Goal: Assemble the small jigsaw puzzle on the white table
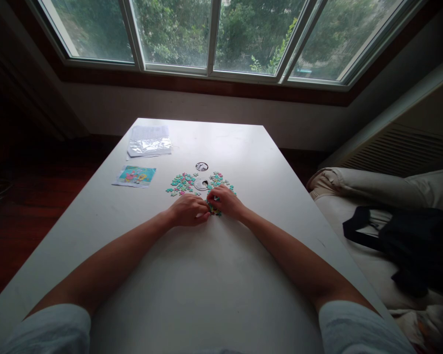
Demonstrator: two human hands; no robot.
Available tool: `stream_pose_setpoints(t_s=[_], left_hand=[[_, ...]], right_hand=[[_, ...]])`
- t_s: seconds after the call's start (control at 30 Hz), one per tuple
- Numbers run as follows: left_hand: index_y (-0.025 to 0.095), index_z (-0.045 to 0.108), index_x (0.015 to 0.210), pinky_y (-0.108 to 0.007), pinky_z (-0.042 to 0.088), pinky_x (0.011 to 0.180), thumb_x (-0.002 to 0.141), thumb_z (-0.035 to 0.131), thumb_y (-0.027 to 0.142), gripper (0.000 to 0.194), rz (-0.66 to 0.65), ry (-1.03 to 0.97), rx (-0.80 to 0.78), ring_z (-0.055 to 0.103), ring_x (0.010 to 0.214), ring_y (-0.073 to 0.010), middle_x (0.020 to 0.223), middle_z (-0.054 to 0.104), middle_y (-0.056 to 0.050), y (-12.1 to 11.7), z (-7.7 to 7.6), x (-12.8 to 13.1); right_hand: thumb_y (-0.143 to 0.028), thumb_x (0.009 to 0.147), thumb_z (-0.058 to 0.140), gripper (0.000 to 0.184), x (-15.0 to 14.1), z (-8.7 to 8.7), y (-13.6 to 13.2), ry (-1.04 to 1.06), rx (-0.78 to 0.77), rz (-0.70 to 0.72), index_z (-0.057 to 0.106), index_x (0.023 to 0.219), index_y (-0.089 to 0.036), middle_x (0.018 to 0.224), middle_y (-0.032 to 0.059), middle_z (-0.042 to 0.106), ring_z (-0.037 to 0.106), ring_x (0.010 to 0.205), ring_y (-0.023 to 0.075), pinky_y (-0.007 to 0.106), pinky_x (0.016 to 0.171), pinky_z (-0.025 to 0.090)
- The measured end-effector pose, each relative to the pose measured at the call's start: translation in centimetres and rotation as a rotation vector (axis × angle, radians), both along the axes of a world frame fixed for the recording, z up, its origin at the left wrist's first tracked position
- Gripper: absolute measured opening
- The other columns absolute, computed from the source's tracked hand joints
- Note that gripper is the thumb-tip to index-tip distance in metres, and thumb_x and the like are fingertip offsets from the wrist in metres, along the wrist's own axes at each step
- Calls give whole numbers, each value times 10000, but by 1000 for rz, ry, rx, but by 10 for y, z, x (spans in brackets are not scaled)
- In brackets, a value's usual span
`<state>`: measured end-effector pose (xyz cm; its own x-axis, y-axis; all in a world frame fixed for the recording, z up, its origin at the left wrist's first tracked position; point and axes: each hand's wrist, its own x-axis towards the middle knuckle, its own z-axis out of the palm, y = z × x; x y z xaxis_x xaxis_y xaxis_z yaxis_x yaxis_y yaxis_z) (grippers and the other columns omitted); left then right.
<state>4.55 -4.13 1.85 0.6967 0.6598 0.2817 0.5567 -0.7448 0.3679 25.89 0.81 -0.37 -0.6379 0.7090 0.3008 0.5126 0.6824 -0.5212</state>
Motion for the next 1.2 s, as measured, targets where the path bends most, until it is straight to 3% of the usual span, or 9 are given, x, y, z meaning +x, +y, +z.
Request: stream_pose_setpoints(t_s=[0.13,0.73,0.93,1.1,1.2], left_hand=[[256,775,909,-315,522,903,956,498,298,284,-99,0,-18,732,923,-196,987,789,-43,4,0,-4],[231,782,902,-266,531,820,978,537,339,279,-105,-170,-95,729,851,-173,927,787,-45,15,-11,-11],[224,758,819,-305,508,848,994,509,338,325,55,-200,4,701,852,-180,851,769,-40,24,-18,-17],[218,715,751,-364,466,914,998,492,329,351,414,-165,145,660,892,-200,855,754,-38,32,-19,-27],[213,702,752,-374,461,896,999,492,337,347,545,-160,158,633,892,-210,849,746,-40,37,-21,-33]], right_hand=[[-162,899,669,90,2,-5,3,-15,22,17,710,847,-223,853,35,668,520,902,211,319,850,399],[-253,940,675,90,5,-11,8,-32,80,42,757,904,-246,904,58,657,507,918,226,354,863,398],[-184,927,636,138,10,-14,13,120,66,-12,756,951,-247,869,44,673,532,871,214,355,830,423],[-162,906,627,137,19,-12,21,196,80,-105,739,902,-240,833,35,687,539,802,196,333,774,426],[-150,877,639,114,25,-10,24,138,78,-101,720,856,-227,738,10,663,535,733,175,314,755,410]])
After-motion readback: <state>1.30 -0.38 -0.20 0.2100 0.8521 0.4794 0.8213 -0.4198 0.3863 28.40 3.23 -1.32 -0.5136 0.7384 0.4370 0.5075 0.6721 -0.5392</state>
